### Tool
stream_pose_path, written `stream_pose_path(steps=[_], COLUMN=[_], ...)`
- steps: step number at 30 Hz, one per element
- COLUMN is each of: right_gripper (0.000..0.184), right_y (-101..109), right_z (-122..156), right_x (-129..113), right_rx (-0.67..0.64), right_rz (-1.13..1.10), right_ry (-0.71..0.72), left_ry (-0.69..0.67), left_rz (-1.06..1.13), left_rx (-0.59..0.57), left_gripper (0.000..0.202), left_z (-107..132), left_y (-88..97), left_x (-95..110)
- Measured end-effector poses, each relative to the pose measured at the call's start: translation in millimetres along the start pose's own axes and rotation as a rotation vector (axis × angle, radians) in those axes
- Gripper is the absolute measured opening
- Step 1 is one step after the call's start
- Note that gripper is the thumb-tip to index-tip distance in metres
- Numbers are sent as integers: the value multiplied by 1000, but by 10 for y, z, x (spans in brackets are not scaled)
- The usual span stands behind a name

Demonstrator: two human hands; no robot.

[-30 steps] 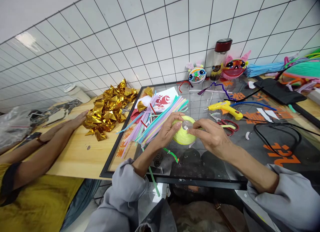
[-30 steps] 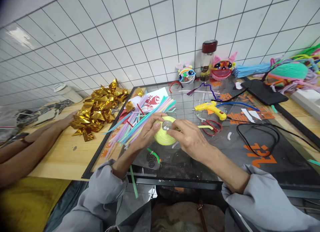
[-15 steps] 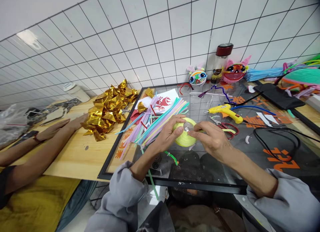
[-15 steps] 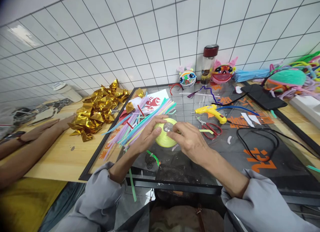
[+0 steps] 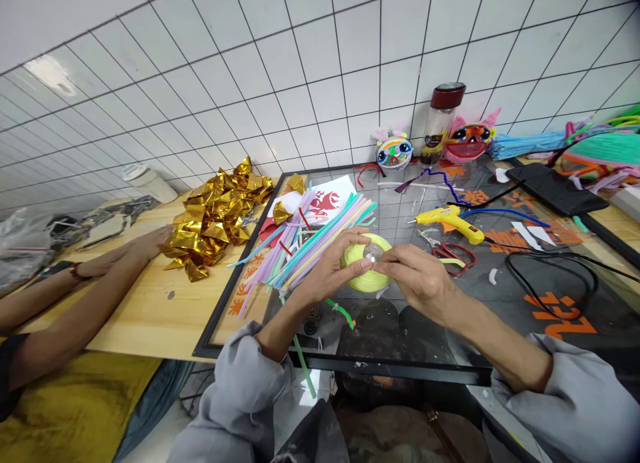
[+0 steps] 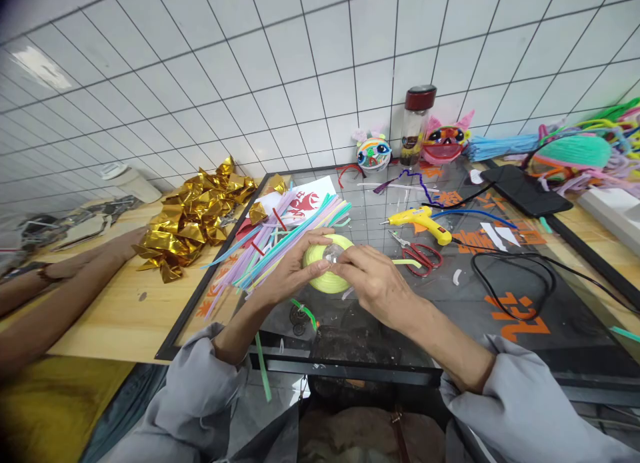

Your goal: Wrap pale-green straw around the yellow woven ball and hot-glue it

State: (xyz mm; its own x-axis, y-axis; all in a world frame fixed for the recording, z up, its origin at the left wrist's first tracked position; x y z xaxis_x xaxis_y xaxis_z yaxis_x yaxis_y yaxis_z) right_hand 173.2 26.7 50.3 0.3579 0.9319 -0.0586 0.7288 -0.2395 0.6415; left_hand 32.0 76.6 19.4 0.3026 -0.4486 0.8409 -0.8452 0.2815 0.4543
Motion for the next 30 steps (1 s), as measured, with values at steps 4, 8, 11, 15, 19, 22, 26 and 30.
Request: stream_pose_path(steps=[4,8,11,15,19,22,26,30], right_gripper=[22,18,21,25,34,37,39,40], right_y=[44,121,171,157,115,96,96,85], right_z=[7,18,33,54,51,33,6,-14], right_x=[99,282,380,396,320,260,193,157], right_rx=[-8,-52,-65,-58,-44,-60,-66,-70], right_rz=[-33,-169,-202,-150,-57,33,78,95], right_ry=[-60,-151,-180,-154,-84,-50,-19,11], left_ry=[2,7,14,-2,-31,-53,-70,-67], left_rz=[-2,26,38,4,-35,-58,-85,-93], left_rx=[5,9,1,-2,4,-9,-22,-31], left_gripper=[34,37,38,36,35,34,35,36], left_z=[-9,-22,-29,-35,-39,-39,-35,-33], left_y=[22,36,41,56,72,64,55,44], left_x=[-39,-94,-115,-99,-70,-39,1,9])
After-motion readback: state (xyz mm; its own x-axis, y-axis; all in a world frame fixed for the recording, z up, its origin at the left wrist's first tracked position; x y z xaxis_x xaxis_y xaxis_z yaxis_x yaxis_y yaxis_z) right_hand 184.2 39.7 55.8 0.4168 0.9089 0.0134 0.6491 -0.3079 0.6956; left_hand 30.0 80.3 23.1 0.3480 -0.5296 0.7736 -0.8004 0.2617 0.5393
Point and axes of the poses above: each hand's wrist, its own z-axis away from the middle knuckle, its own y-axis out of the back of the hand, x = y × z, the point moved 8 cm from there along -z, towards the middle knuckle, and after that the axes turned 6 degrees about y, right-handed, at the moved point
